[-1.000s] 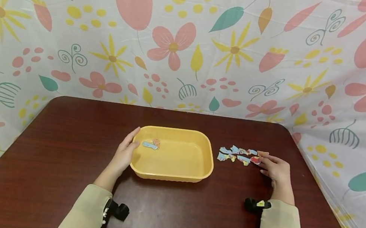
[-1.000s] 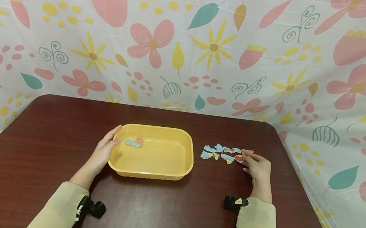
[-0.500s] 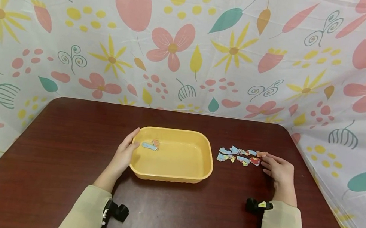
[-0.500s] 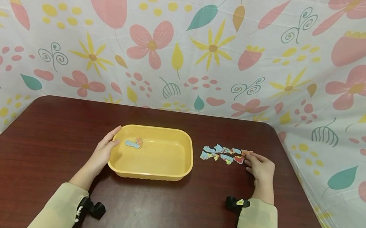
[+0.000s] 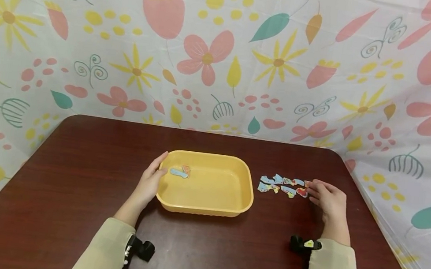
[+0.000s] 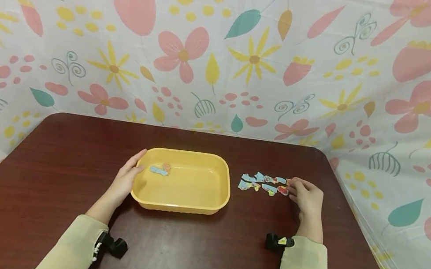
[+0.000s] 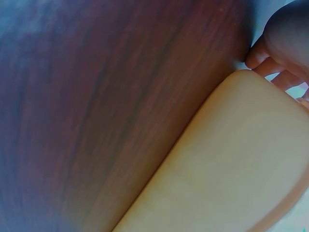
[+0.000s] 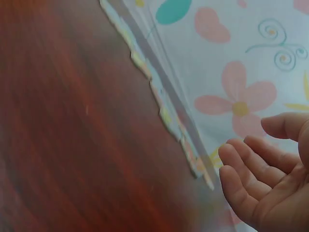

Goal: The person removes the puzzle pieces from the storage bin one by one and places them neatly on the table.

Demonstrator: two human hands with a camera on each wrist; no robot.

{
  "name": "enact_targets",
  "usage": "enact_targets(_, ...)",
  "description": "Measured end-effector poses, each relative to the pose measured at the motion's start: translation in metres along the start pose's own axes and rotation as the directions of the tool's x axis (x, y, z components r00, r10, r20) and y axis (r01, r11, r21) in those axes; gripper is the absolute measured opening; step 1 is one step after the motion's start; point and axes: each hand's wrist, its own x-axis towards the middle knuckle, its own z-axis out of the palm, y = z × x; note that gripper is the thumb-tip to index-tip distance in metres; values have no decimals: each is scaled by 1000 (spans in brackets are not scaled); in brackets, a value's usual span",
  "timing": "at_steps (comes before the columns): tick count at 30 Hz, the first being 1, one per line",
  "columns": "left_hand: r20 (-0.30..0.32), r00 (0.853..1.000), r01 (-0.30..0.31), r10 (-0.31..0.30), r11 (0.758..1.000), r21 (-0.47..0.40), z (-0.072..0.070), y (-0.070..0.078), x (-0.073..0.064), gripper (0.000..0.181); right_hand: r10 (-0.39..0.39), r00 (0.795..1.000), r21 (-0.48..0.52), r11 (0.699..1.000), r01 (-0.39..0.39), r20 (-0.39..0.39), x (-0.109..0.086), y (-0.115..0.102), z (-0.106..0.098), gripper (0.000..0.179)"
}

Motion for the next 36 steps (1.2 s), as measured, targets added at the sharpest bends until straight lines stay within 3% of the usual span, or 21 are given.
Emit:
enact_targets(4, -6, 1000, -8, 8, 1000, 5, 1, 0, 0, 52, -69, 996, 44, 997, 67, 49, -6, -6, 9, 21)
enact_targets(11, -18, 1000, -19, 19, 1000, 12, 2, -2, 1, 52, -116, 988, -33, 992, 119, 98, -12, -15, 30, 31)
enact_targets(18, -21, 999, -37, 38, 999, 21, 1, 0, 0, 51, -155, 971, -23, 986, 162, 182, -19, -27, 50, 19)
enact_targets(30, -26, 999, -39, 40, 999, 21, 1, 1, 1, 51, -199, 932, -91, 967, 236, 305, -27, -47, 82, 43)
enact_targets(36, -39, 999, -31, 32, 999, 43, 1, 0, 0, 51, -210, 907, -40, 970, 241, 365, -35, -51, 99, 40)
